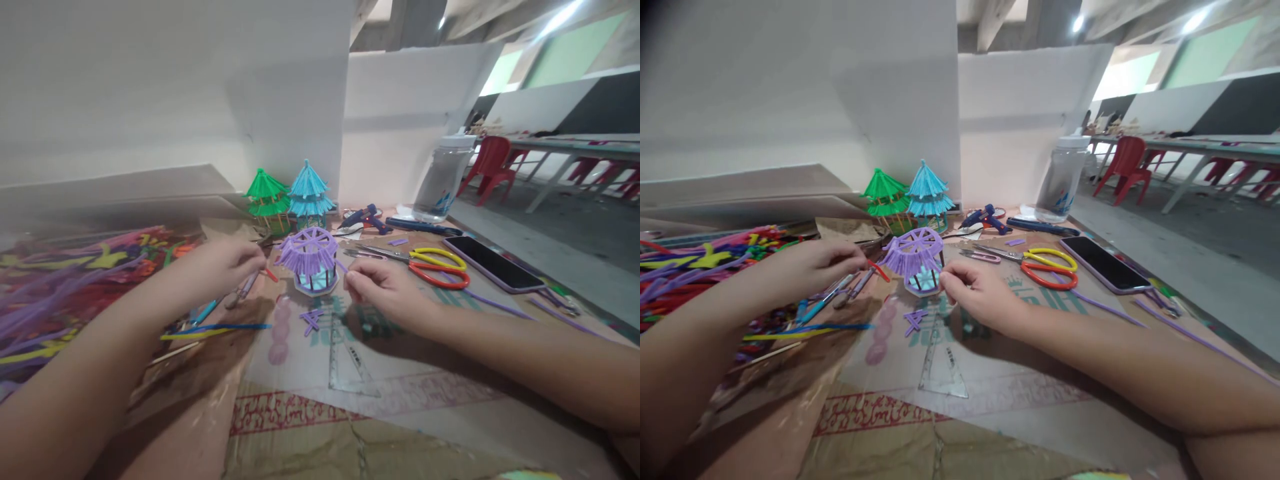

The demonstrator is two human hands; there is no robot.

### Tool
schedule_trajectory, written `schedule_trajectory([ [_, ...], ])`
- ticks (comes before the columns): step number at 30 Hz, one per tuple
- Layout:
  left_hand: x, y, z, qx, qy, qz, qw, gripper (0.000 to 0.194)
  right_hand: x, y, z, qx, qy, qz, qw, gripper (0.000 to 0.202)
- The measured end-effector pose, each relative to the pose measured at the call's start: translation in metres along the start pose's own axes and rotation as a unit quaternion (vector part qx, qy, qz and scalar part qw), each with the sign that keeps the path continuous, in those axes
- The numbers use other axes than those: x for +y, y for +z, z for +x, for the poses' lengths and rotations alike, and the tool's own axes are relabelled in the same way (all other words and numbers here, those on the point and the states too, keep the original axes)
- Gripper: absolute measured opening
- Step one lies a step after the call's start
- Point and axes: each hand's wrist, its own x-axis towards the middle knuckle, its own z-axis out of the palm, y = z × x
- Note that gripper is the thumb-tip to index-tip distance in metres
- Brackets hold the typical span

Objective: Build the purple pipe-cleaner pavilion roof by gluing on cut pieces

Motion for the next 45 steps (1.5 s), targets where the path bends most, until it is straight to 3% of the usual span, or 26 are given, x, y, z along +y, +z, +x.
schedule_trajectory([
  [2,-0.013,0.001,0.005,-0.018,-0.030,0.009,0.999,0.025,0.000,-0.005,0.003,0.010,-0.020,-0.037,0.999,0.028],
  [5,-0.008,0.005,0.003,0.057,-0.032,-0.039,0.997,0.030,-0.003,-0.010,0.007,-0.012,-0.064,-0.090,0.994,0.023],
  [7,0.009,0.009,-0.003,0.105,0.010,-0.098,0.990,0.033,-0.006,-0.009,0.008,-0.034,-0.091,-0.111,0.989,0.024],
  [10,0.036,0.019,-0.012,0.150,0.136,-0.117,0.972,0.027,-0.010,-0.004,0.011,-0.055,-0.131,-0.115,0.983,0.026],
  [14,0.051,0.033,-0.015,0.164,0.198,-0.111,0.960,0.020,-0.013,0.004,0.012,-0.076,-0.148,-0.090,0.982,0.025],
  [18,0.048,0.034,-0.013,0.153,0.195,-0.119,0.962,0.022,-0.013,0.004,0.013,-0.083,-0.097,-0.019,0.992,0.032],
  [21,0.045,0.032,-0.011,0.150,0.176,-0.131,0.964,0.020,-0.010,-0.001,0.015,-0.042,-0.026,0.049,0.998,0.032],
  [24,0.045,0.033,-0.011,0.151,0.166,-0.138,0.965,0.018,-0.009,-0.003,0.016,-0.017,-0.006,0.052,0.998,0.026],
  [29,0.050,0.039,-0.014,0.146,0.173,-0.142,0.964,0.018,-0.018,0.001,0.011,-0.073,-0.025,0.000,0.997,0.015],
  [36,0.052,0.034,-0.019,0.102,0.176,-0.100,0.974,0.022,-0.019,0.005,0.012,-0.136,0.065,0.084,0.985,0.019],
  [40,0.048,0.026,-0.018,0.111,0.139,-0.066,0.982,0.027,-0.009,0.006,0.015,-0.120,0.119,0.182,0.969,0.027],
  [45,0.034,0.014,-0.011,0.105,0.052,0.007,0.993,0.038,0.004,0.011,0.017,-0.069,0.179,0.350,0.917,0.043],
])
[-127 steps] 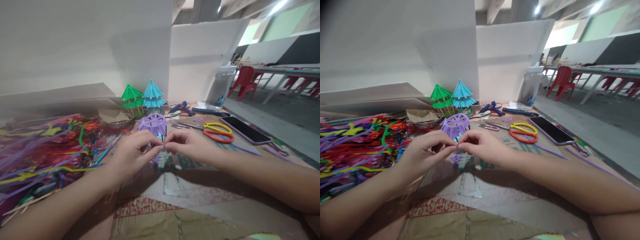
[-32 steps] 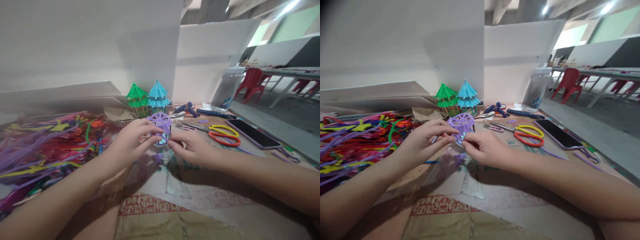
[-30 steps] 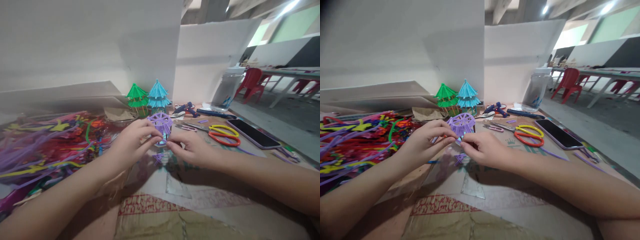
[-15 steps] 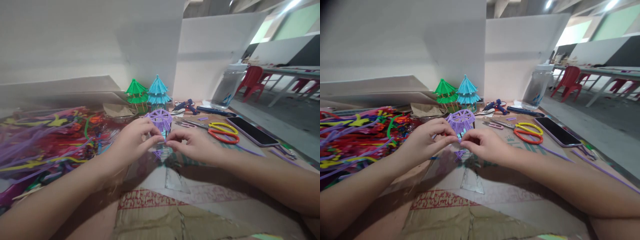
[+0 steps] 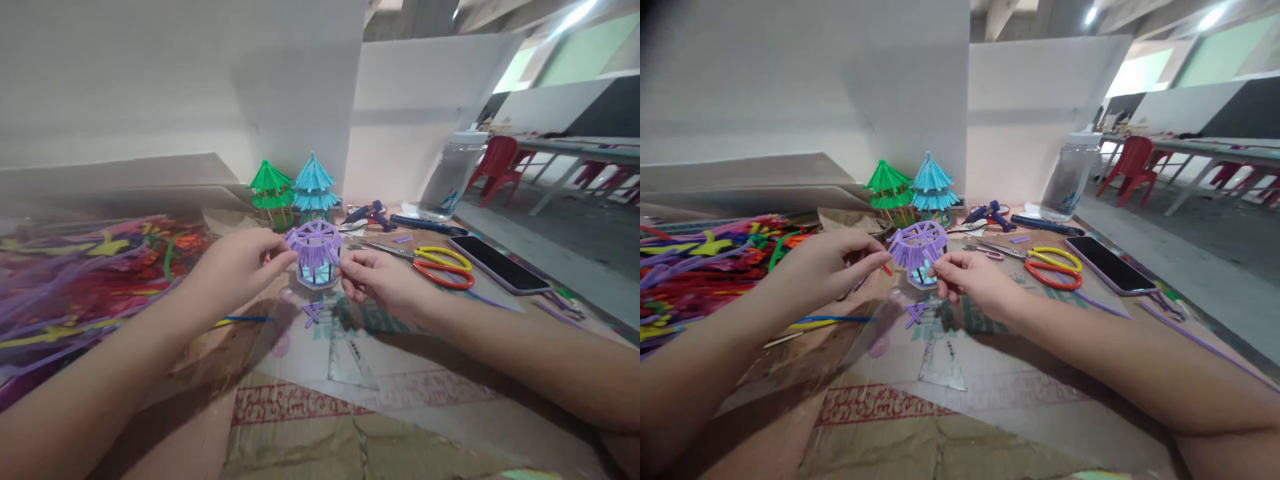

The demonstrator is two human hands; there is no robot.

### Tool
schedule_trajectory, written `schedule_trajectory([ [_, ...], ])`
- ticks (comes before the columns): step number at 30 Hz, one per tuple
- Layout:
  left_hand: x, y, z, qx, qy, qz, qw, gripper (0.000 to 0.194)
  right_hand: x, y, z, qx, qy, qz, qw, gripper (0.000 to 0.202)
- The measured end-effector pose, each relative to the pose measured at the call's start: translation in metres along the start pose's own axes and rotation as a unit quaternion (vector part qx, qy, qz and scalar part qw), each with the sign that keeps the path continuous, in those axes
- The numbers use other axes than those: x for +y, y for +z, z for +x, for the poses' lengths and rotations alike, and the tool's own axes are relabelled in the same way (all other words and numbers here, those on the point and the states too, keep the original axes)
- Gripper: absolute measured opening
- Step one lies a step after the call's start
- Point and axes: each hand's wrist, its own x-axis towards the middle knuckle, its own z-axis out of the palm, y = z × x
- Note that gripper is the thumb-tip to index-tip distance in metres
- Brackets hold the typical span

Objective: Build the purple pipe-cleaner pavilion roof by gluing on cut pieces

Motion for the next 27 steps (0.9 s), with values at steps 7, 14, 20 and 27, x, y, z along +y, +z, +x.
schedule_trajectory([
  [7,-0.047,0.003,0.010,-0.165,-0.111,0.060,0.978,0.046,0.003,0.000,0.000,0.003,0.023,0.089,0.996,0.042],
  [14,-0.054,0.004,0.010,-0.198,-0.107,0.057,0.973,0.043,0.001,0.001,0.000,0.013,0.014,0.071,0.997,0.039],
  [20,-0.034,0.024,0.006,-0.275,-0.044,-0.007,0.960,0.023,-0.002,-0.001,0.000,0.011,-0.015,-0.043,0.999,0.029],
  [27,-0.015,0.058,-0.006,-0.218,0.073,-0.032,0.973,0.019,-0.001,-0.005,-0.010,-0.075,-0.015,-0.283,0.956,0.010],
])
